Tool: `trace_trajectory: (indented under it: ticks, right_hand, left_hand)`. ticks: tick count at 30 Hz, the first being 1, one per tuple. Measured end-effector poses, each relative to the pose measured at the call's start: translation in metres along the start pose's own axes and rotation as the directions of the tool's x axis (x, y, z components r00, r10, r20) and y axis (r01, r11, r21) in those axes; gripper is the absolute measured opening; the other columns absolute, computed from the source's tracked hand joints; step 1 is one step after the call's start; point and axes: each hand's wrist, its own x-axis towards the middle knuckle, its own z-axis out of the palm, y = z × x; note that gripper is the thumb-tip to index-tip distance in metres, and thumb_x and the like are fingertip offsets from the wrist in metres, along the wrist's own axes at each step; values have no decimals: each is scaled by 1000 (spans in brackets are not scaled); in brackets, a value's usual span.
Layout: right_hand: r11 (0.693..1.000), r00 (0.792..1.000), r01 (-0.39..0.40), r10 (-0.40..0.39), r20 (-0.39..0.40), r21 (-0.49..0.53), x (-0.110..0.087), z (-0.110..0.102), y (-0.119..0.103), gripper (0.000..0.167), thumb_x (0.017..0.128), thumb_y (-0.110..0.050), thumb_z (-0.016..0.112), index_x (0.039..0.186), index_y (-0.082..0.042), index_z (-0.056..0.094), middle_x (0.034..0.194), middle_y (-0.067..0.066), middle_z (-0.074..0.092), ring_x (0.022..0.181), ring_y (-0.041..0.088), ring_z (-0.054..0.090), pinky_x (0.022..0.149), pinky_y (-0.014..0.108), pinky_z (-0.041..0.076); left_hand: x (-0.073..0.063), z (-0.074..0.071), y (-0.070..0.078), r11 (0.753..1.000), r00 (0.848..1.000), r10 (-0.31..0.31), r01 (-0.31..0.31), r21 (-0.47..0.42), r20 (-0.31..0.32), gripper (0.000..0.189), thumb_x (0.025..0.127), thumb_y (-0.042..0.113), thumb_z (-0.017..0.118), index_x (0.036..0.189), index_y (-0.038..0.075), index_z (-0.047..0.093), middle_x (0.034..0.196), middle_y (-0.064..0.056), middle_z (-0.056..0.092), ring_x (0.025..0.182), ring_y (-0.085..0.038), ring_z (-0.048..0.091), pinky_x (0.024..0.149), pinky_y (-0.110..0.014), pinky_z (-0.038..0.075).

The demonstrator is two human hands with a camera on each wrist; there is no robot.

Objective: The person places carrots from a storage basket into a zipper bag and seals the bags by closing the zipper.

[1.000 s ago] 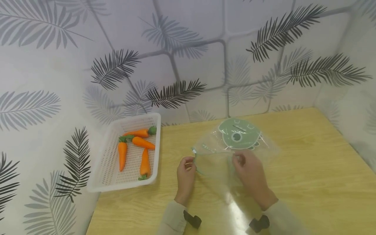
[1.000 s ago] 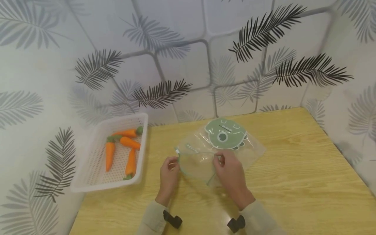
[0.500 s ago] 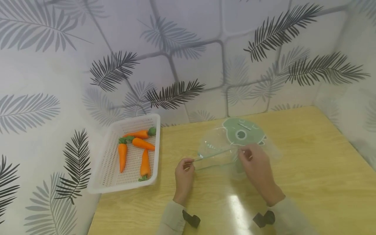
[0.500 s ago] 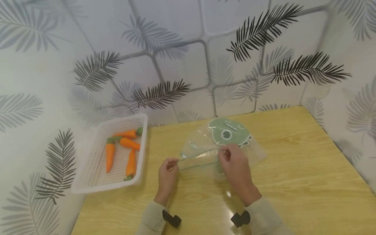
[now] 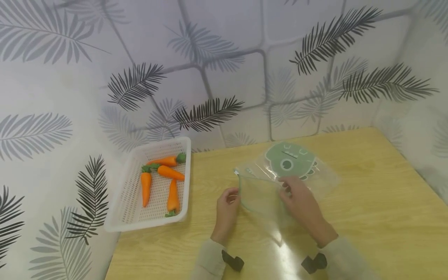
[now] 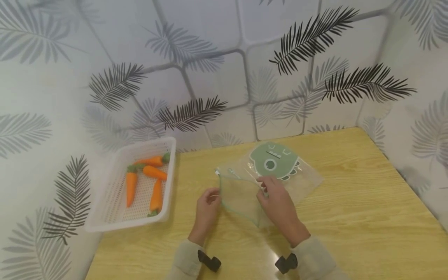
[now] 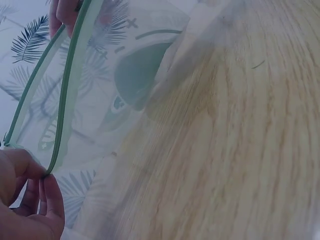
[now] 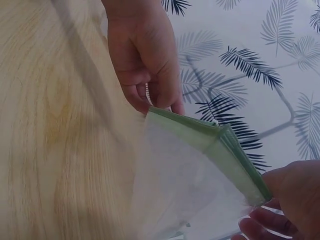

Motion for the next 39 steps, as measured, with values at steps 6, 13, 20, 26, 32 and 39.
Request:
trace_trajectory:
  ticks: [6, 13, 20, 26, 32, 39]
  right_hand:
    - [999, 999, -3, 2, -32, -39, -1, 7, 3, 19, 86, -11, 60, 105, -7, 64, 89, 3, 60, 80, 18, 57, 67, 35, 50]
    - [999, 983, 48, -48, -178, -3, 3, 6, 0, 12, 83, -8, 63, 93, -7, 66, 75, -1, 58, 67, 11, 53, 58, 28, 48]
    - [1000, 974, 17, -17, -226, -3, 6, -9, -2, 8, 83, -6, 64, 90, -5, 67, 76, 2, 60, 68, 14, 54, 60, 30, 48]
    - [999, 987, -13, 19, -162, 39, 5, -18, -4, 9, 84, -10, 63, 91, -7, 67, 77, 0, 59, 70, 13, 53, 62, 28, 48]
    - [996, 992, -48, 57, -112, 74, 6, -10, -8, 6, 83, -14, 64, 88, -11, 67, 72, -4, 56, 67, 11, 52, 60, 28, 47]
    - [999, 985, -13, 19, -170, 36, 9, -2, -6, 6, 82, -14, 65, 86, -9, 66, 69, -3, 55, 64, 12, 51, 58, 28, 46]
  left_hand:
    - [-2, 1, -1, 1000, 999, 14, -14, -2, 45, 20, 91, 8, 56, 110, 10, 62, 106, -4, 60, 98, -19, 58, 82, -28, 50]
    - [3, -6, 2, 997, 1000, 12, -10, 81, -22, 19, 91, 6, 56, 106, 14, 64, 103, -1, 62, 93, -16, 60, 75, -29, 51]
    - [12, -10, 8, 997, 999, 0, 3, 77, -42, 18, 91, 7, 56, 108, 5, 62, 106, -4, 60, 95, -19, 57, 77, -28, 52]
    - [16, -11, 10, 999, 999, -10, 12, 40, -48, 16, 90, 12, 60, 105, 5, 63, 105, -8, 62, 94, -23, 59, 78, -32, 52]
    - [16, -12, 9, 998, 999, -33, 33, 50, 9, 14, 91, 11, 58, 104, 13, 63, 101, -1, 62, 92, -18, 61, 77, -31, 52]
    - [14, -13, 17, 1000, 992, -18, 19, -7, 122, 26, 91, 7, 58, 116, 0, 55, 112, -18, 56, 97, -32, 59, 80, -33, 52]
